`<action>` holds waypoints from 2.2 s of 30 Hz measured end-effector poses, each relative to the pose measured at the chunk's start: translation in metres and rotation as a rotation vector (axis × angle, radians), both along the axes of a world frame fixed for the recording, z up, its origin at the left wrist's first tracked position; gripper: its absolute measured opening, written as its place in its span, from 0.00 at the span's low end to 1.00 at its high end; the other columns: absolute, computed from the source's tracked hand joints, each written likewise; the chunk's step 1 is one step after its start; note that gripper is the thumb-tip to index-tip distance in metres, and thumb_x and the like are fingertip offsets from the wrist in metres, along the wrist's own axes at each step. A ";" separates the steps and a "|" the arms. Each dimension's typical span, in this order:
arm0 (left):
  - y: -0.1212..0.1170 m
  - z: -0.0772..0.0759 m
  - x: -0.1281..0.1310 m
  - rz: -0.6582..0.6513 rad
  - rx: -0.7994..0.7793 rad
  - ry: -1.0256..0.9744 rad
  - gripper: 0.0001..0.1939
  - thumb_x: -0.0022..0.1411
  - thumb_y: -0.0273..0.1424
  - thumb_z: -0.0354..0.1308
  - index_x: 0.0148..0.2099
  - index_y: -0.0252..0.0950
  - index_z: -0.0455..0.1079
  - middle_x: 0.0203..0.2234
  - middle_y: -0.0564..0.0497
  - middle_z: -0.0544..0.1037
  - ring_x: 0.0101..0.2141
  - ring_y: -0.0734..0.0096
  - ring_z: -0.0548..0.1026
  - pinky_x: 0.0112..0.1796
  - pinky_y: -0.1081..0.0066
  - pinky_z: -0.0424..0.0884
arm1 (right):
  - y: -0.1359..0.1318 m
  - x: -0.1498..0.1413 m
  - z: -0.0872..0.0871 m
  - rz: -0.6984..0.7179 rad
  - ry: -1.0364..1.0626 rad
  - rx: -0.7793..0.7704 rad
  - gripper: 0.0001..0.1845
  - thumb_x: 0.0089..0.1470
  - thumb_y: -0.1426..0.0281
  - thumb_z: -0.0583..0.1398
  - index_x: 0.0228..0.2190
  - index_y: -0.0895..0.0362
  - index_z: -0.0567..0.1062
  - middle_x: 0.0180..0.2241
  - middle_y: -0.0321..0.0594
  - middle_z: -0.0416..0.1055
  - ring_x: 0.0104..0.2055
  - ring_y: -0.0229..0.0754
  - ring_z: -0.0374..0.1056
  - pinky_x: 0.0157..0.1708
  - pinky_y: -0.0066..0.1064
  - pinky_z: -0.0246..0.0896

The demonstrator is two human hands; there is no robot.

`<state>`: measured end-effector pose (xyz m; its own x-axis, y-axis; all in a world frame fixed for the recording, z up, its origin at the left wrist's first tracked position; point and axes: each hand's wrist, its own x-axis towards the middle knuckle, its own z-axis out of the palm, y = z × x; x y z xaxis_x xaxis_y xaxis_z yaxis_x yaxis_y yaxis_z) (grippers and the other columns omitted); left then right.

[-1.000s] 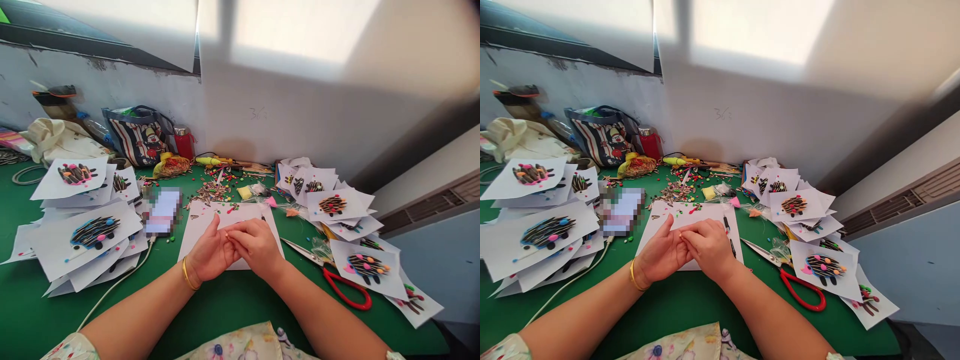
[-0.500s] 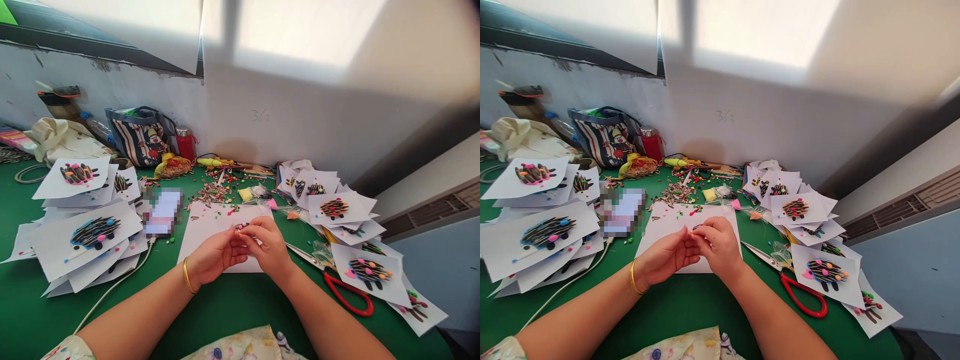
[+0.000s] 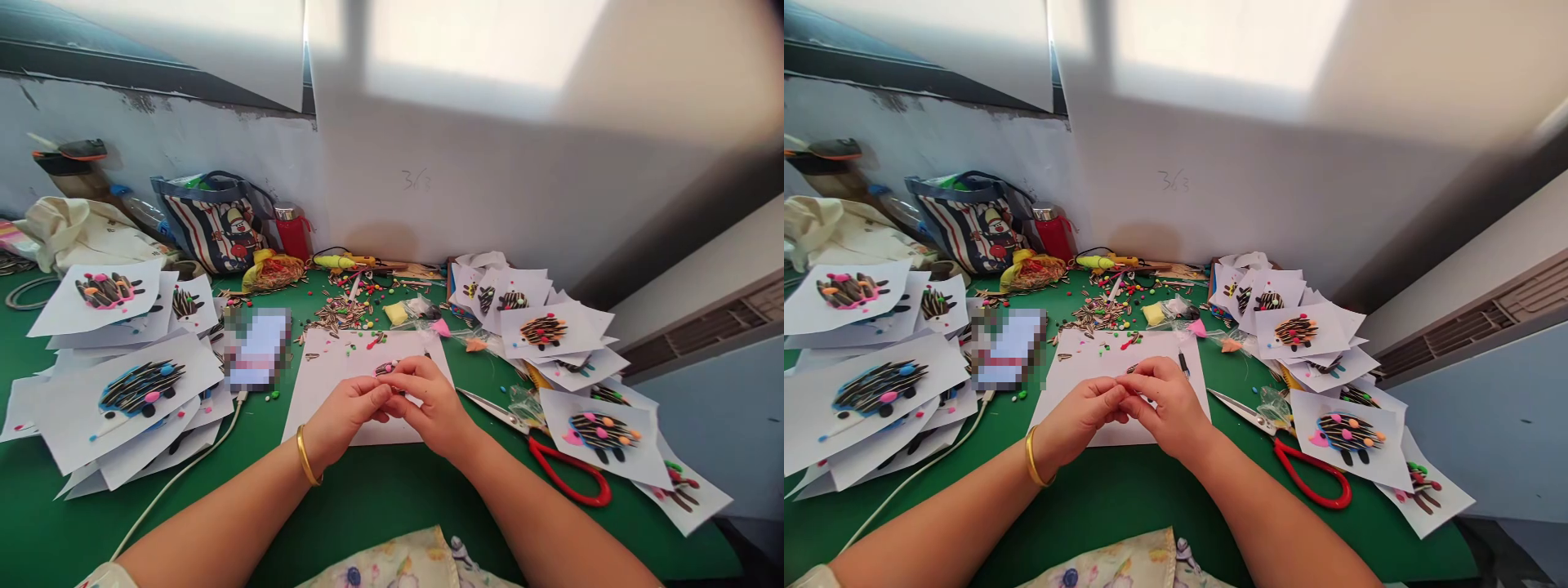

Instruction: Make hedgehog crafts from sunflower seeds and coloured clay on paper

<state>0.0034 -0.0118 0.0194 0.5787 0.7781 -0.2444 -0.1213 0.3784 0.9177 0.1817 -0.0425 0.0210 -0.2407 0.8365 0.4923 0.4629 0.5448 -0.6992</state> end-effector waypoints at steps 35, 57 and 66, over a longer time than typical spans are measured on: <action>0.000 0.004 0.001 0.067 0.174 0.054 0.20 0.55 0.47 0.65 0.30 0.33 0.74 0.24 0.52 0.76 0.29 0.73 0.71 0.35 0.72 0.67 | 0.000 -0.001 -0.001 0.016 0.093 -0.039 0.05 0.58 0.69 0.62 0.38 0.51 0.79 0.41 0.41 0.71 0.47 0.44 0.68 0.49 0.39 0.66; 0.000 0.009 0.002 0.052 0.101 0.068 0.19 0.53 0.45 0.67 0.33 0.32 0.76 0.27 0.49 0.77 0.31 0.70 0.72 0.37 0.70 0.68 | 0.001 0.002 -0.001 -0.035 -0.016 0.090 0.12 0.59 0.70 0.61 0.44 0.49 0.78 0.44 0.42 0.72 0.48 0.45 0.68 0.49 0.41 0.67; 0.002 0.001 0.000 0.139 0.163 0.047 0.23 0.54 0.49 0.64 0.30 0.32 0.73 0.23 0.52 0.73 0.28 0.72 0.70 0.34 0.70 0.68 | -0.001 -0.002 0.001 0.068 -0.073 0.071 0.19 0.61 0.70 0.59 0.53 0.47 0.73 0.51 0.44 0.70 0.54 0.46 0.65 0.54 0.44 0.66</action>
<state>0.0035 -0.0094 0.0208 0.4539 0.8811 -0.1331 -0.1175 0.2072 0.9712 0.1797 -0.0438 0.0222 -0.3328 0.7806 0.5290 0.4717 0.6236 -0.6234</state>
